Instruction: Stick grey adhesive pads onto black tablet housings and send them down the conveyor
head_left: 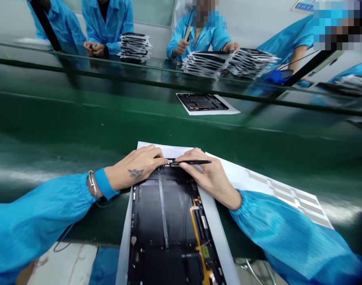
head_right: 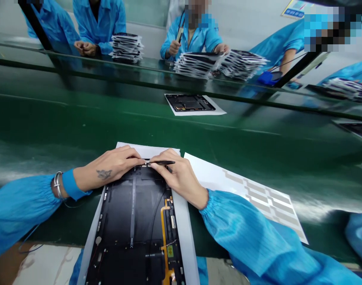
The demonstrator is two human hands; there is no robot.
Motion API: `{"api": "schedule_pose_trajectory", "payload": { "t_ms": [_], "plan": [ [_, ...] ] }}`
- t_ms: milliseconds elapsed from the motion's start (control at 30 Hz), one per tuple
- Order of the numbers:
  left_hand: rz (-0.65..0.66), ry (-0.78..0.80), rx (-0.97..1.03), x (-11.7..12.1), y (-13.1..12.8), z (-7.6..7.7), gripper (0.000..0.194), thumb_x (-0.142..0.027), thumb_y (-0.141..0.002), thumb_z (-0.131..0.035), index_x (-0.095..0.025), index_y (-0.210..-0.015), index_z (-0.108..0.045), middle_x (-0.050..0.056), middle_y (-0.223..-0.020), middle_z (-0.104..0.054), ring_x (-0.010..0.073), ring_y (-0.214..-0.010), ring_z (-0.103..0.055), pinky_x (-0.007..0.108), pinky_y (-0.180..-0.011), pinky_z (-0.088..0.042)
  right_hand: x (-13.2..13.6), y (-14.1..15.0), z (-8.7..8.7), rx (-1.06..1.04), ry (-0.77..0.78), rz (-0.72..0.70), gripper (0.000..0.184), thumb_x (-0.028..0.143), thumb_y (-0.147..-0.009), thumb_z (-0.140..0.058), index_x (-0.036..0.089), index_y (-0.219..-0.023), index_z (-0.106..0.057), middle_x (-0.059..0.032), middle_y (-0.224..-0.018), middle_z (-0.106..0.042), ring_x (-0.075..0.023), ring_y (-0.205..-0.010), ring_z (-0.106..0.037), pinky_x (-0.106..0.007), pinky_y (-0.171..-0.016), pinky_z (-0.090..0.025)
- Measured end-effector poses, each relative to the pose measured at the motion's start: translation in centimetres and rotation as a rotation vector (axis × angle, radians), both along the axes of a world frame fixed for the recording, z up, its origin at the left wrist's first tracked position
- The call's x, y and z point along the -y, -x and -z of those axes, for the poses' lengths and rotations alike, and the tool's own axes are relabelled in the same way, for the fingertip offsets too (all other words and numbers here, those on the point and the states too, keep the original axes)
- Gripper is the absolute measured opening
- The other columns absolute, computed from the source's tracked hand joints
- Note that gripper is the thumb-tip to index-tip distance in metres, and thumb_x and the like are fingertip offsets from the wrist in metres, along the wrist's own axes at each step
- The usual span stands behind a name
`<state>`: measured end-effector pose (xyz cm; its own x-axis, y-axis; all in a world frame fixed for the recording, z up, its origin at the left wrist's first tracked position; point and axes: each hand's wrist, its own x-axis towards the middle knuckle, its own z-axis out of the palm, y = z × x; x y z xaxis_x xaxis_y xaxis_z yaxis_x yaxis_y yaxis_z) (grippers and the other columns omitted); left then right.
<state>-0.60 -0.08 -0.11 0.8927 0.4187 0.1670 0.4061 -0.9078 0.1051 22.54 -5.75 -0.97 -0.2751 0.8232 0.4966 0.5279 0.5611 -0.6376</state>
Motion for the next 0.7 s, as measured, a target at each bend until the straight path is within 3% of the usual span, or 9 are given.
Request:
{"api": "schedule_pose_trajectory", "payload": {
  "t_ms": [267, 400, 533, 700],
  "plan": [
    [0.023, -0.149, -0.075, 0.5, -0.2, 0.0, 0.042, -0.009, -0.103, -0.034, -0.021, -0.138, -0.053, 0.009, -0.112, -0.059, 0.0234, -0.097, -0.055, 0.033, -0.079, -0.049, 0.0, -3.5, 0.4, -0.298, 0.353, 0.395, 0.046, 0.063, -0.084, -0.066, 0.017, -0.079, -0.074, -0.0065, -0.080, -0.074, -0.0225, -0.077, -0.068, -0.035, -0.074, -0.054],
    [0.019, -0.157, -0.086, 0.5, -0.3, 0.0, 0.040, -0.012, -0.104, -0.033, -0.023, -0.137, -0.054, 0.010, -0.111, -0.057, 0.0232, -0.096, -0.052, 0.034, -0.078, -0.047, -0.3, -3.6, 0.6, -0.336, 0.450, 0.416, 0.053, 0.069, -0.077, -0.070, 0.016, -0.081, -0.074, -0.0072, -0.074, -0.073, -0.0234, -0.076, -0.068, -0.037, -0.076, -0.054],
    [0.019, -0.156, -0.114, 0.6, -0.5, -0.1, 0.040, -0.013, -0.105, -0.033, -0.023, -0.139, -0.052, 0.010, -0.110, -0.057, 0.0234, -0.096, -0.051, 0.034, -0.079, -0.046, -0.2, -3.1, 0.5, -0.341, 0.434, 0.392, 0.050, 0.067, -0.077, -0.071, 0.017, -0.072, -0.073, -0.0071, -0.074, -0.073, -0.0232, -0.079, -0.068, -0.037, -0.080, -0.052],
    [0.016, -0.190, -0.120, 0.6, -0.4, 0.1, 0.040, -0.014, -0.105, -0.035, -0.023, -0.141, -0.051, 0.010, -0.110, -0.057, 0.0237, -0.097, -0.051, 0.034, -0.079, -0.045, -0.2, -2.8, 1.1, -0.493, 0.411, 0.353, 0.045, 0.062, -0.078, -0.074, 0.017, -0.072, -0.073, -0.0053, -0.077, -0.070, -0.0190, -0.077, -0.065, -0.032, -0.077, -0.052]
  ]
}}
